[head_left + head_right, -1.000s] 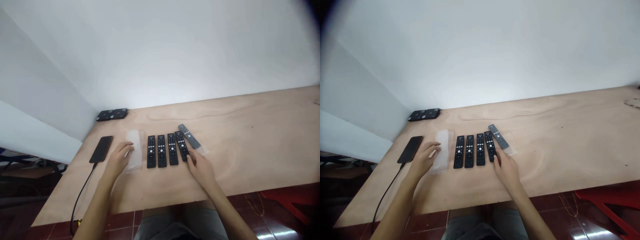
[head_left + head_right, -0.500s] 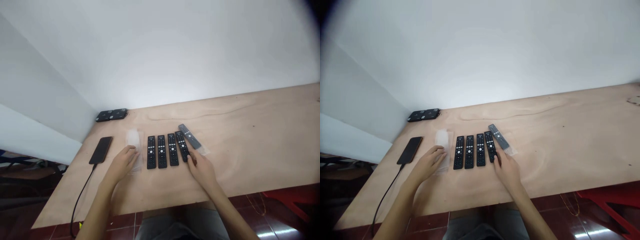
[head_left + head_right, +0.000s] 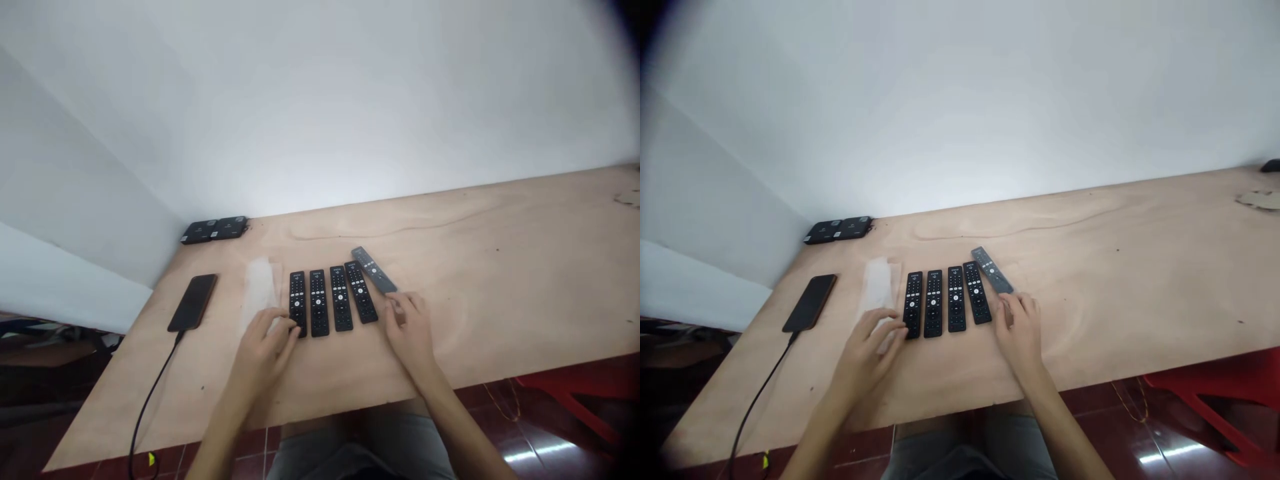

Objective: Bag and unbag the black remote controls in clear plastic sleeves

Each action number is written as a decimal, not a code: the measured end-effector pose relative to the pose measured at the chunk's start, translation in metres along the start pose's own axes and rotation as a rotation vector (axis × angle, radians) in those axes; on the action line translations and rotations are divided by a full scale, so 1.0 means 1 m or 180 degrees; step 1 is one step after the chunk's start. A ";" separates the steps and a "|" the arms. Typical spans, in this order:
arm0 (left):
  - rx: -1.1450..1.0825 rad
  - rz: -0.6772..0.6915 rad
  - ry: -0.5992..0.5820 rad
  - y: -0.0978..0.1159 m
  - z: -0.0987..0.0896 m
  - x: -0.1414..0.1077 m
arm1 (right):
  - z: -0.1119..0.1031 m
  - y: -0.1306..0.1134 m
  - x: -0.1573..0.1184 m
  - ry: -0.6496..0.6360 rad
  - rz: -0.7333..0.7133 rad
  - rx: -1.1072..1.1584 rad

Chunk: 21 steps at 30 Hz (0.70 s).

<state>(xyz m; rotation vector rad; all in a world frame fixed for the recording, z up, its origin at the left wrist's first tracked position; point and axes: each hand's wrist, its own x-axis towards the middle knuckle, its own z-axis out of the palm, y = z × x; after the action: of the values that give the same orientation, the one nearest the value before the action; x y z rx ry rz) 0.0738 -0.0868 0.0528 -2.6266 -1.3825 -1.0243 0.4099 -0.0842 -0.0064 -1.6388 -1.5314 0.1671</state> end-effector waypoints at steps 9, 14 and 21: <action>-0.0236 0.0018 -0.0256 0.061 0.055 -0.024 | -0.002 0.019 0.002 -0.0498 -0.0503 -0.0739; -0.0393 -0.0094 -0.0340 0.061 0.054 -0.023 | -0.010 0.022 -0.004 -0.0331 -0.0552 -0.0611; -0.0564 0.0037 -0.0230 0.060 0.052 -0.025 | -0.040 0.034 -0.010 -0.0336 0.0368 -0.0199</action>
<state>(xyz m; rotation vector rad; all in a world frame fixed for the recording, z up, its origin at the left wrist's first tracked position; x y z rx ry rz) 0.1362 -0.1265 0.0155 -2.8197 -1.3466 -1.1100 0.4575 -0.1077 -0.0084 -1.7939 -1.5344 0.2747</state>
